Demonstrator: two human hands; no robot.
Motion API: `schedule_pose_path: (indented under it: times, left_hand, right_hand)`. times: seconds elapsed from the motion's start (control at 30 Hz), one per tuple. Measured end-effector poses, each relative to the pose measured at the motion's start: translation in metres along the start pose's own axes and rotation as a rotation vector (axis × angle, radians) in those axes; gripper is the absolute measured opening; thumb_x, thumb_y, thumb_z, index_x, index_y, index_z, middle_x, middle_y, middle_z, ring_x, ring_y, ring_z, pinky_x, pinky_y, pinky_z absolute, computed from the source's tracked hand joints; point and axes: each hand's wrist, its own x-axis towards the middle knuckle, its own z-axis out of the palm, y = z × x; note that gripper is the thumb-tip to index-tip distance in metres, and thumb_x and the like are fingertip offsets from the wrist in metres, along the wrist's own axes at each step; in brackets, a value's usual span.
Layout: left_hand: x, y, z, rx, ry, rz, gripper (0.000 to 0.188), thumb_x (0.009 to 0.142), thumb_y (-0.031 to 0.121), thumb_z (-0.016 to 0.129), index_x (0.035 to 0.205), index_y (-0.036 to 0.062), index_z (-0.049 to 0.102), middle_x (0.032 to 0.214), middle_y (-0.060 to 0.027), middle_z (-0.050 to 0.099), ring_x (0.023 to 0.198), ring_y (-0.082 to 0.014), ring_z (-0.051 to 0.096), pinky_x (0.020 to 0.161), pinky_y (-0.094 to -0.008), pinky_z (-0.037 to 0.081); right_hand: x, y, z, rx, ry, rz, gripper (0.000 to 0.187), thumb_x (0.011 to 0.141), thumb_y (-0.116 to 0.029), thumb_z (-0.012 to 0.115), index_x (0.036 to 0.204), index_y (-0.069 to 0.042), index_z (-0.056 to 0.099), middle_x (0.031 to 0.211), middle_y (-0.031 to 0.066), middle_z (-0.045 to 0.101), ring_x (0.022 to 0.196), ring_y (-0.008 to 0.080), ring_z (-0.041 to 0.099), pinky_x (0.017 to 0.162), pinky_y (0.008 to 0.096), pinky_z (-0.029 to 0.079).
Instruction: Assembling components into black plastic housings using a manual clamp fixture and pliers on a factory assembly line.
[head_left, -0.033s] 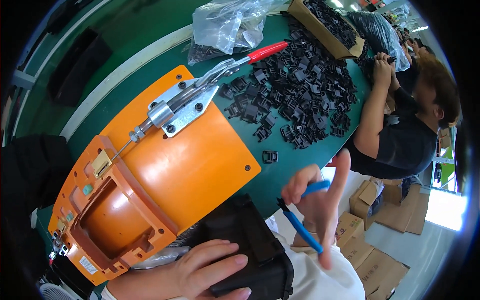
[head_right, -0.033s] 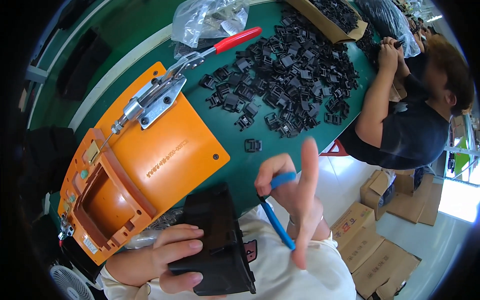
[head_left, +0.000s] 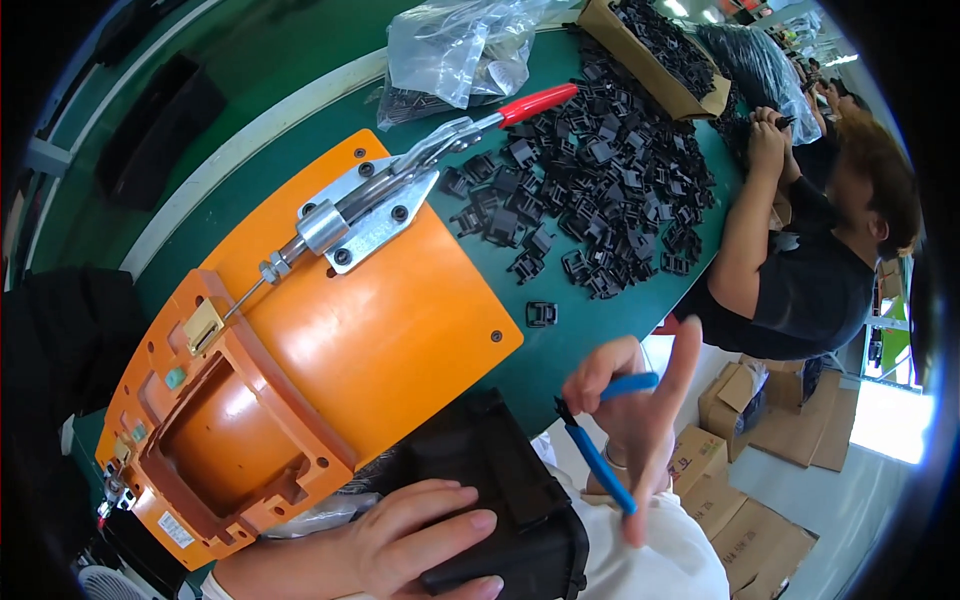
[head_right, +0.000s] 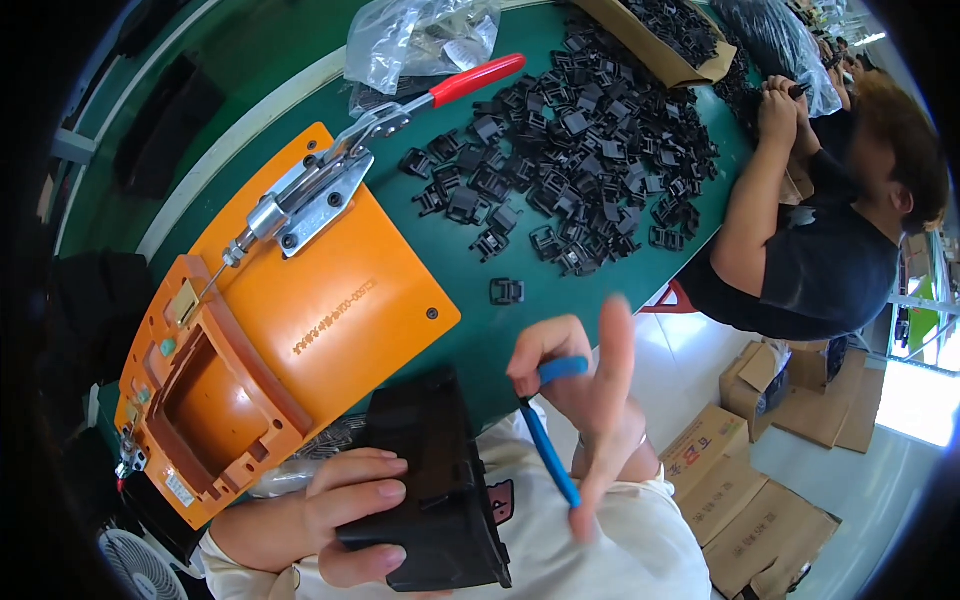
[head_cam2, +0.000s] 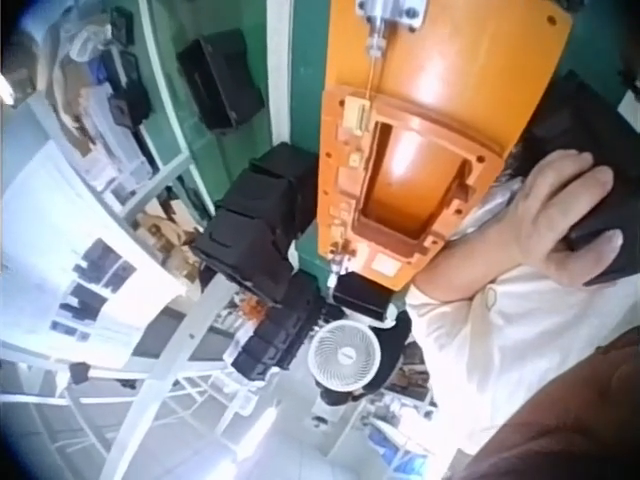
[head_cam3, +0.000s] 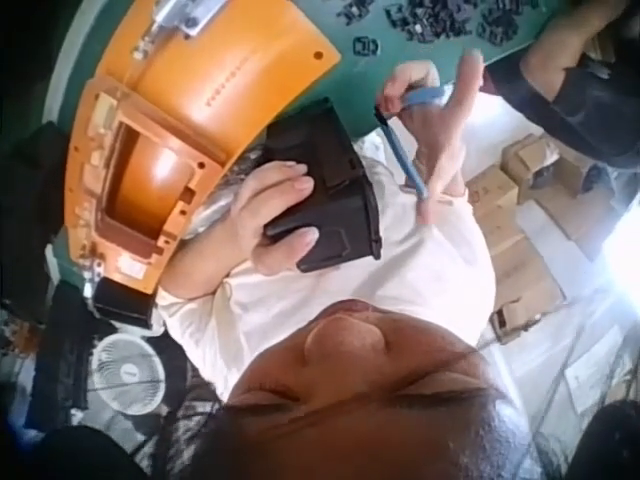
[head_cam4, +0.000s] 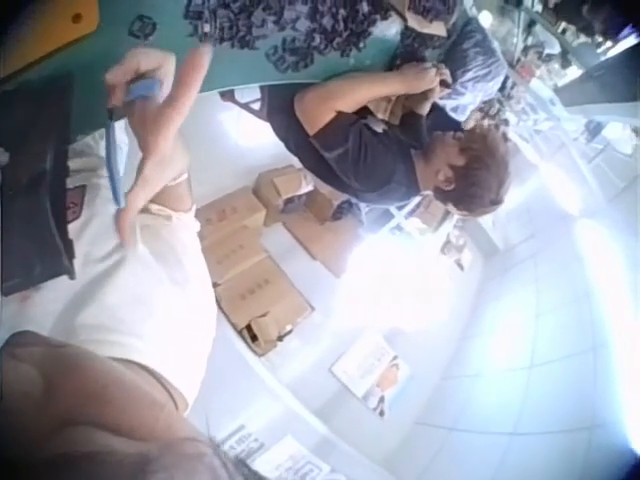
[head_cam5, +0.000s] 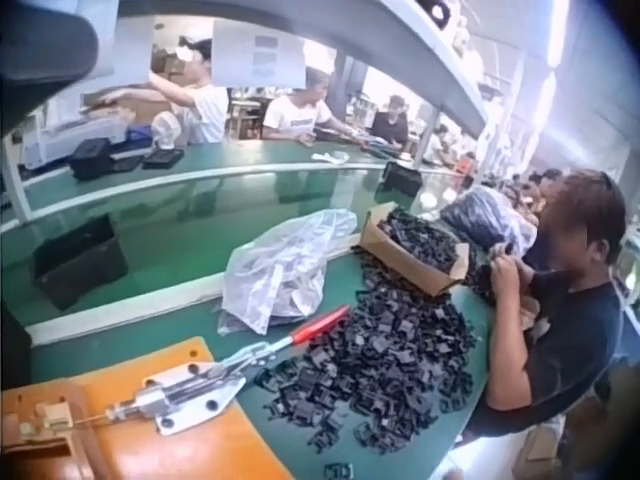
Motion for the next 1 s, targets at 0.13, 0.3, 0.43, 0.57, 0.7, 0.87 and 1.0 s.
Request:
schedule_pose_path:
  times: [0.13,0.3,0.43,0.57,0.7,0.87,1.0]
  left_hand:
    - [0.008,-0.008,-0.007,-0.031,-0.029,0.102,0.049,0.074,0.024,0.072,0.117,0.0159,0.05,0.112,-0.0246,0.053,0.091,-0.0368,0.058,0.076,-0.0467,0.053]
    - [0.014,-0.006,-0.013,-0.041,-0.115,0.13,0.041,0.078,0.012,0.063,0.117,0.0145,0.05,0.115,-0.0287,0.054,0.089,-0.0415,0.058,0.072,-0.0504,0.054]
    - [0.005,-0.008,-0.008,-0.044,-0.1,0.119,0.04,0.079,0.015,0.063,0.117,0.0153,0.05,0.116,-0.0266,0.054,0.089,-0.0397,0.058,0.072,-0.049,0.054]
    - [0.003,-0.007,-0.007,-0.04,-0.114,0.108,0.04,0.082,0.018,0.063,0.119,0.0178,0.047,0.12,-0.0241,0.053,0.09,-0.0384,0.058,0.071,-0.0479,0.053]
    - [0.012,-0.005,-0.013,-0.049,-0.172,0.073,0.042,0.083,0.018,0.063,0.121,0.0207,0.045,0.123,-0.0206,0.05,0.093,-0.0361,0.056,0.073,-0.0461,0.052]
    - [-0.007,0.0,-0.003,-0.167,-0.104,-0.112,0.048,0.074,0.036,0.074,0.106,0.0013,0.064,0.109,-0.0167,0.056,0.093,-0.032,0.056,0.077,-0.04,0.05]
    - [-0.001,-0.003,-0.005,-0.117,-0.12,-0.021,0.05,0.076,0.036,0.073,0.105,-0.0029,0.062,0.11,-0.0153,0.057,0.092,-0.0312,0.056,0.077,-0.0381,0.051]
  right_hand:
    - [-0.011,0.001,0.001,-0.256,0.093,-0.021,0.098,0.067,-0.037,0.086,0.14,-0.01,0.027,0.099,0.0105,0.052,0.075,0.0175,0.05,0.063,0.0302,0.042]
    - [0.02,0.0,0.022,0.13,0.337,-0.254,0.035,0.093,-0.039,0.061,0.102,-0.01,0.042,0.076,0.0033,0.048,0.062,0.0141,0.045,0.056,0.0299,0.04]
    - [0.008,0.022,0.04,0.162,0.281,-0.37,0.04,0.094,-0.044,0.057,0.096,-0.01,0.037,0.073,0.0024,0.044,0.054,0.0128,0.039,0.049,0.0305,0.035]
    - [0.011,0.034,0.049,0.082,0.252,-0.485,0.039,0.093,-0.042,0.059,0.094,-0.009,0.037,0.069,0.0017,0.043,0.048,0.0127,0.037,0.045,0.0289,0.033]
    - [0.009,0.039,0.053,0.041,0.294,-0.483,0.038,0.093,-0.039,0.061,0.092,-0.009,0.037,0.066,0.0015,0.042,0.045,0.0128,0.037,0.043,0.0285,0.033]
    - [0.014,0.04,0.053,0.01,0.26,-0.502,0.038,0.093,-0.039,0.062,0.092,-0.009,0.037,0.065,0.0014,0.042,0.044,0.0129,0.038,0.043,0.0284,0.035]
    - [0.015,0.037,0.051,0.011,0.281,-0.436,0.039,0.093,-0.039,0.061,0.092,-0.01,0.037,0.064,0.0008,0.042,0.044,0.0124,0.038,0.043,0.0285,0.035]
